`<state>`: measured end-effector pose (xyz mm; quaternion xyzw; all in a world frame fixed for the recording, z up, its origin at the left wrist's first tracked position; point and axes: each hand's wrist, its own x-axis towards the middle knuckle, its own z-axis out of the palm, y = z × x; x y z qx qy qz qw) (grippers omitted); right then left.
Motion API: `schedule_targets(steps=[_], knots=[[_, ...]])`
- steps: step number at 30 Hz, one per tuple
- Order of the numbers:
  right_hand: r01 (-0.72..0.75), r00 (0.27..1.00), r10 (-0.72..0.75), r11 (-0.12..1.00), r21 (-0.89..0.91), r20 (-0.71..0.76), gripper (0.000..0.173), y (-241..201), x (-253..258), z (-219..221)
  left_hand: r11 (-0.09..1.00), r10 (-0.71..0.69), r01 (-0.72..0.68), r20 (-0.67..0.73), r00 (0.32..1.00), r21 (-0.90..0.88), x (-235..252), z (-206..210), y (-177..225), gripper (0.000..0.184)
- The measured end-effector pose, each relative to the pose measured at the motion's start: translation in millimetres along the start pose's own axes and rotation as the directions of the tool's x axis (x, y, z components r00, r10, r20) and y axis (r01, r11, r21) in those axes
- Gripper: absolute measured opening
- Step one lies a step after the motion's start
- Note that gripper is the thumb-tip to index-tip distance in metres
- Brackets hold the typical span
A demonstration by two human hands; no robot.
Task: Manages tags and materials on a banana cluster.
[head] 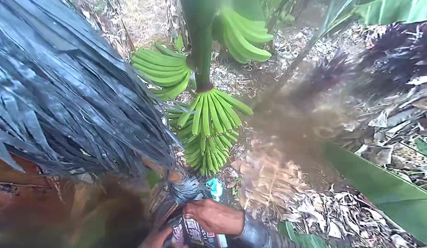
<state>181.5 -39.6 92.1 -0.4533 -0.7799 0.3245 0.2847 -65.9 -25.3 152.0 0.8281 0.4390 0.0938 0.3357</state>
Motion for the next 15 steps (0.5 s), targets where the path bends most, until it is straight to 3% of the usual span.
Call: schedule_targets(steps=[1, 3, 4, 5, 7, 9, 11, 12, 15], knots=[[0.038, 0.999, -0.039, 0.996, 0.081, 0.018, 0.024, -6.9, -0.3, -21.1, 0.989, 0.115, -0.126, -0.118, 0.986, -0.084, 6.2, -3.9, 5.7, 0.075], [0.096, 0.995, -0.097, 0.976, 0.195, -0.004, 0.025, -20.2, 0.8, -60.5, 0.909, 0.305, -0.347, -0.2, 0.931, -0.23, 31.5, -4.7, 14.2, 0.112], [0.115, 0.993, -0.112, 0.968, 0.224, -0.028, 0.024, -25.7, 1.2, -79.3, 0.86, 0.343, -0.387, -0.184, 0.921, -0.333, 43.2, -3.2, 22.3, 0.114], [0.128, 0.991, -0.118, 0.964, 0.232, -0.055, 0.023, -29.2, 0.8, -99.5, 0.815, 0.354, -0.384, -0.152, 0.923, -0.434, 53.7, -2.0, 32.3, 0.104], [0.109, 0.986, -0.086, 0.981, 0.159, -0.144, 0.022, -31.6, -4.7, -138.2, 0.741, 0.316, -0.316, -0.109, 0.943, -0.592, 72.0, -1.3, 48.4, 0.063], [0.025, 0.939, -0.051, 0.996, -0.083, -0.341, 0.025, -32.0, -12.1, -164.5, 0.704, 0.24, -0.28, -0.152, 0.959, -0.653, 90.8, -8.0, 60.7, 0.029], [-0.066, 0.857, -0.161, 0.907, -0.415, -0.489, 0.034, -38.2, -19.2, -183.9, 0.717, 0.201, -0.285, -0.202, 0.959, -0.637, 109.4, -22.4, 75.2, 0.022], [-0.079, 0.837, -0.238, 0.838, -0.539, -0.493, 0.043, -45.9, -22.0, -189.9, 0.737, 0.205, -0.299, -0.221, 0.953, -0.606, 117.1, -28.8, 83.0, 0.022], [-0.075, 0.876, -0.333, 0.621, -0.78, -0.349, 0.065, -71.5, -17.7, -179.9, 0.808, 0.334, -0.401, -0.226, 0.915, -0.432, 132.6, -39.0, 102.5, 0.028]])
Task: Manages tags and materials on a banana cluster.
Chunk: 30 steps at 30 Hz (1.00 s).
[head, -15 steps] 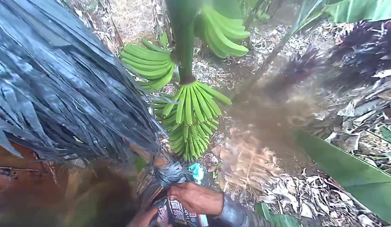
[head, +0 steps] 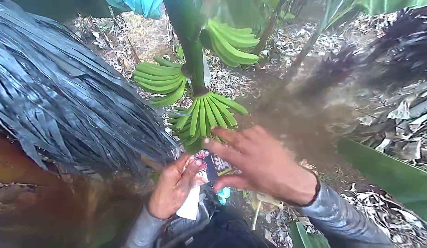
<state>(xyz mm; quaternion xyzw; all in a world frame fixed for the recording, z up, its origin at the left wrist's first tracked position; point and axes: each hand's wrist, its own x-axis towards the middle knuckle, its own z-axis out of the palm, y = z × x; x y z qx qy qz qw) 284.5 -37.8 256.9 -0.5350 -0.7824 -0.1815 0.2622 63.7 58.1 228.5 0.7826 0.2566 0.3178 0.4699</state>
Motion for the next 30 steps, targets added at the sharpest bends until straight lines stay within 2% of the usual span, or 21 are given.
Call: schedule_targets(steps=[3, 4, 6, 8, 10, 12, 13, 14, 16, 18, 20, 22, 24, 25, 26, 27, 28, 30], knots=[[0.133, 0.99, -0.134, 0.991, 0.019, 0.033, 0.042, -8.6, -2.8, 17.5, 0.93, 0.089, -0.135, 0.147, 0.985, 0.343, 8.8, -0.3, 7.3, 0.043], [0.147, 0.988, -0.149, 0.988, 0.056, 0.032, 0.035, -5.6, -3.9, 18.1, 0.893, 0.112, -0.18, 0.183, 0.977, 0.414, 11.9, -0.6, 6.7, 0.046], [0.148, 0.988, -0.152, 0.983, 0.11, 0.029, 0.026, -0.1, -6.2, 16.8, 0.87, 0.138, -0.225, 0.221, 0.965, 0.439, 15.7, -0.9, 5.9, 0.048], [0.121, 0.993, -0.121, 0.984, 0.128, -0.007, 0.022, 4.3, -7.6, 18.5, 0.902, 0.161, -0.223, 0.192, 0.968, 0.37, 19.3, 2.8, 4.9, 0.047], [0.053, 0.998, -0.046, 0.99, 0.133, -0.053, 0.022, 8.8, -7.1, 21.0, 0.964, 0.169, -0.189, 0.121, 0.978, 0.188, 26.8, 8.4, 2.9, 0.038], [-0.06, 0.989, 0.083, 0.981, 0.185, -0.121, 0.024, 11.3, -4.8, 24.9, 0.986, 0.166, -0.166, 0.0, 0.986, -0.014, 36.1, 16.3, 1.9, 0.029], [-0.138, 0.971, 0.179, 0.959, 0.246, -0.155, 0.026, 10.6, -2.5, 26.4, 0.981, 0.178, -0.182, -0.068, 0.982, -0.06, 41.2, 20.4, 2.4, 0.03], [-0.214, 0.935, 0.293, 0.915, 0.342, -0.199, 0.026, 9.4, 1.3, 28.7, 0.974, 0.211, -0.22, -0.133, 0.968, -0.057, 46.6, 24.9, 3.7, 0.032], [-0.265, 0.802, 0.515, 0.761, 0.592, -0.303, 0.019, 10.2, 10.8, 40.0, 0.951, 0.306, -0.309, -0.212, 0.928, 0.023, 56.1, 36.0, 3.9, 0.04], [-0.194, 0.659, 0.667, 0.598, 0.777, -0.349, 0.012, 14.3, 20.5, 52.1, 0.936, 0.351, -0.339, -0.153, 0.924, 0.096, 62.0, 48.6, 3.8, 0.054], [-0.133, 0.603, 0.736, 0.473, 0.871, -0.308, 0.015, 19.8, 23.9, 59.1, 0.919, 0.383, -0.366, -0.111, 0.917, 0.147, 71.5, 60.8, 4.0, 0.05], [-0.163, 0.604, 0.784, 0.3, 0.94, -0.145, 0.022, 26.3, 18.8, 59.6, 0.877, 0.453, -0.423, -0.099, 0.886, 0.226, 84.0, 64.7, 6.3, 0.033], [-0.195, 0.684, 0.729, 0.152, 0.969, 0.024, 0.031, 34.3, 7.7, 56.0, 0.837, 0.494, -0.436, -0.116, 0.862, 0.331, 97.8, 62.4, 5.8, 0.02], [-0.198, 0.723, 0.689, 0.154, 0.968, 0.038, 0.032, 37.8, 5.0, 54.8, 0.82, 0.503, -0.431, -0.113, 0.857, 0.376, 104.9, 59.7, 4.8, 0.02], [-0.205, 0.738, 0.674, 0.207, 0.957, 0.012, 0.027, 39.6, 5.4, 53.9, 0.804, 0.508, -0.428, -0.102, 0.855, 0.414, 111.0, 57.9, 4.8, 0.02], [-0.214, 0.729, 0.684, 0.26, 0.942, -0.024, 0.025, 41.1, 7.5, 54.2, 0.784, 0.511, -0.424, -0.083, 0.856, 0.452, 115.6, 57.4, 6.4, 0.021], [-0.22, 0.702, 0.711, 0.279, 0.935, -0.047, 0.023, 44.0, 9.8, 56.3, 0.77, 0.501, -0.413, -0.061, 0.863, 0.487, 118.6, 57.4, 9.2, 0.024], [-0.18, 0.62, 0.784, 0.194, 0.964, -0.042, 0.017, 62.0, 22.0, 63.9, 0.771, 0.424, -0.362, 0.003, 0.906, 0.523, 121.9, 54.9, 17.5, 0.045]])
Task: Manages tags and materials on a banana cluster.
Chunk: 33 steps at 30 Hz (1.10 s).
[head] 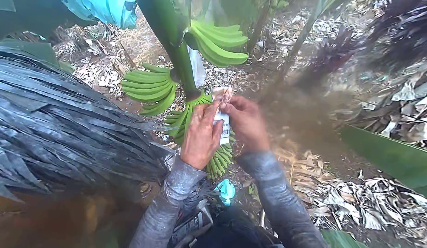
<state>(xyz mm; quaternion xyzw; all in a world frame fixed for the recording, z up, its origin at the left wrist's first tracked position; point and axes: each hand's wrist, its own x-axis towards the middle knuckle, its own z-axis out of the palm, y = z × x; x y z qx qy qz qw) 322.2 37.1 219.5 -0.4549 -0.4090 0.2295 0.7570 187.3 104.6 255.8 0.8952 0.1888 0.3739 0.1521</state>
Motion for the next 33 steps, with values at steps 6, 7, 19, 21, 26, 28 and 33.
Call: schedule_targets(steps=[6, 7, 19, 21, 26, 28, 33], knots=[[-0.196, 0.916, 0.282, 0.936, 0.293, -0.287, 0.017, 45.0, 126.2, -13.0, 0.982, -0.134, 0.146, 0.102, 0.986, -0.119, -16.4, -8.8, -2.1, 0.057], [-0.19, 0.905, 0.29, 0.93, 0.316, -0.311, 0.019, 51.6, 136.9, -13.7, 0.975, -0.153, 0.17, 0.126, 0.98, -0.14, -24.2, -8.7, -4.0, 0.055], [0.158, 0.808, 0.11, 0.906, 0.392, -0.579, 0.04, 50.2, 173.2, 53.9, 0.858, -0.262, 0.352, 0.27, 0.926, -0.375, -121.5, 0.2, -16.3, 0.038], [0.163, 0.801, 0.115, 0.903, 0.398, -0.588, 0.04, 48.2, 179.6, 69.5, 0.855, -0.263, 0.355, 0.275, 0.925, -0.379, -127.2, -2.0, -13.3, 0.035], [0.165, 0.8, 0.208, 0.826, 0.54, -0.563, 0.031, 41.6, 187.5, 99.3, 0.831, -0.253, 0.349, 0.265, 0.931, -0.433, -137.5, -0.4, -9.9, 0.032], [0.126, 0.797, 0.291, 0.777, 0.617, -0.529, 0.025, 29.7, 193.8, 113.4, 0.825, -0.232, 0.322, 0.24, 0.943, -0.464, -138.1, 2.5, -9.1, 0.03], [0.028, 0.886, 0.286, 0.754, 0.656, -0.366, 0.03, 25.8, 180.4, 108.4, 0.822, -0.187, 0.301, 0.27, 0.944, -0.484, -137.3, 4.2, -0.5, 0.031]])
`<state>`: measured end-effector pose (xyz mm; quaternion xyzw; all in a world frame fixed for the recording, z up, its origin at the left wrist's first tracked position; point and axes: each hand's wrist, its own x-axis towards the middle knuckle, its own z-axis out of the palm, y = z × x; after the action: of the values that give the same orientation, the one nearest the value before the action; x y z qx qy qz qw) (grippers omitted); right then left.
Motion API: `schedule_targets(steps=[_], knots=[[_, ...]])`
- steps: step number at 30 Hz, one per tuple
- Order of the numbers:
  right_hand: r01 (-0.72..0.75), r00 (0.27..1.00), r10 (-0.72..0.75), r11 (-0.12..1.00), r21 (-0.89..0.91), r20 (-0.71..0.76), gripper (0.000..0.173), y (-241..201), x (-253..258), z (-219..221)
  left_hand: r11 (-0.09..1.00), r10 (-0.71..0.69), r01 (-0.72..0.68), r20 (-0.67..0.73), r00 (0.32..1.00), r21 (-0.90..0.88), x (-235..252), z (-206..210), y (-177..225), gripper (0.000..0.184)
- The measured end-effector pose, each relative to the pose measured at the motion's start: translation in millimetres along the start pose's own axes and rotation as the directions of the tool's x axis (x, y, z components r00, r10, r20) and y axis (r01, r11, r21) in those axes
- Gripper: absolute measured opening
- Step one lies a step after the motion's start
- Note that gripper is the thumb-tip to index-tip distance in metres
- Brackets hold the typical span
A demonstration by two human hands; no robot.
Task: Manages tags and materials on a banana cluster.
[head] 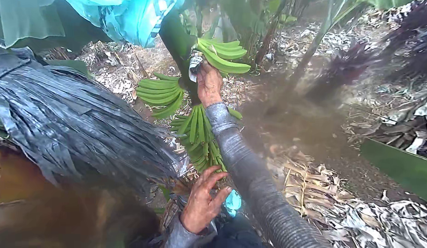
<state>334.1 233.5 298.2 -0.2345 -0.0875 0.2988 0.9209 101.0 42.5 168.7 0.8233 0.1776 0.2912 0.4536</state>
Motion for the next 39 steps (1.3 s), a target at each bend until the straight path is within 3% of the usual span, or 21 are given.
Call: schedule_targets(steps=[2, 3, 5, 7, 12, 14, 17, 20, 22, 26, 28, 30, 33, 35, 37, 39], knots=[[0.003, 0.993, 0.028, 0.965, -0.264, 0.114, 0.041, -3.5, -15.3, -26.4, 1.0, 0.022, -0.022, 0.01, 1.0, 0.003, -2.4, -2.5, -2.0, 0.032], [0.071, 0.99, -0.017, 0.916, -0.395, 0.14, 0.042, 0.3, -20.4, -33.7, 0.999, 0.033, -0.033, 0.01, 0.999, 0.007, -3.2, -5.3, -4.6, 0.031], [0.25, 0.965, -0.145, 0.757, -0.603, 0.218, 0.041, 11.5, -18.7, -40.4, 0.999, 0.038, -0.038, 0.005, 0.999, 0.027, -7.5, -9.1, -9.3, 0.031], [0.328, 0.945, -0.211, 0.61, -0.721, 0.251, 0.037, 16.6, -6.9, -33.4, 0.999, 0.036, -0.036, 0.002, 0.999, 0.033, -15.3, -11.8, -10.6, 0.031], [0.276, 0.954, -0.284, 0.696, -0.663, 0.099, 0.034, 10.1, 8.2, 43.2, 0.995, 0.103, -0.103, -0.008, 0.995, 0.017, -11.3, -12.4, -7.2, 0.028], [0.288, 0.955, -0.249, 0.644, -0.709, 0.162, 0.039, 12.4, 2.4, 34.6, 0.994, 0.104, -0.104, 0.008, 0.995, 0.016, -11.0, -9.8, -2.8, 0.029], [0.309, 0.94, -0.066, 0.58, -0.754, 0.335, 0.045, -9.5, -4.5, 1.4, 0.995, 0.1, -0.101, 0.053, 0.994, 0.015, -11.2, -8.0, -0.5, 0.031], [0.365, 0.926, -0.168, 0.632, -0.684, 0.339, 0.037, -7.7, -7.3, -26.1, 0.996, 0.085, -0.086, 0.09, 0.992, 0.014, -16.6, -8.6, -5.0, 0.03], [0.406, 0.909, -0.194, 0.619, -0.672, 0.37, 0.038, -5.1, -9.0, -13.9, 0.996, 0.087, -0.091, 0.122, 0.989, 0.025, -14.1, -5.4, -6.4, 0.029], [0.4, 0.855, 0.074, 0.536, -0.744, 0.513, 0.047, -30.1, -10.4, -11.9, 0.994, 0.095, -0.106, 0.268, 0.959, 0.026, -12.9, 5.9, 1.1, 0.035], [0.437, 0.827, 0.138, 0.451, -0.778, 0.544, 0.044, -51.3, -13.9, -47.3, 0.997, 0.056, -0.072, 0.326, 0.944, 0.037, -25.4, -0.1, -2.2, 0.038], [0.427, 0.875, 0.079, 0.339, -0.838, 0.478, 0.038, -71.8, -9.8, -98.7, 0.998, -0.032, 0.008, 0.359, 0.933, 0.069, -45.4, -10.4, -13.9, 0.038], [0.358, 0.934, -0.031, 0.122, -0.926, 0.357, 0.053, -93.6, 24.0, -145.5, 0.979, -0.205, 0.172, 0.464, 0.862, 0.113, -76.3, -16.2, -30.7, 0.038], [0.39, 0.92, -0.044, 0.008, -0.921, 0.39, 0.06, -98.5, 47.2, -145.0, 0.959, -0.282, 0.249, 0.548, 0.788, 0.135, -87.6, -16.3, -37.0, 0.04], [0.466, 0.874, -0.095, -0.117, -0.877, 0.477, 0.051, -106.6, 60.2, -131.6, 0.923, -0.378, 0.336, 0.588, 0.715, 0.185, -98.5, -20.2, -43.9, 0.042], [0.496, 0.841, -0.088, -0.269, -0.826, 0.534, 0.042, -119.4, 61.2, -121.2, 0.872, -0.486, 0.425, 0.54, 0.687, 0.243, -118.5, -32.3, -49.7, 0.041]])
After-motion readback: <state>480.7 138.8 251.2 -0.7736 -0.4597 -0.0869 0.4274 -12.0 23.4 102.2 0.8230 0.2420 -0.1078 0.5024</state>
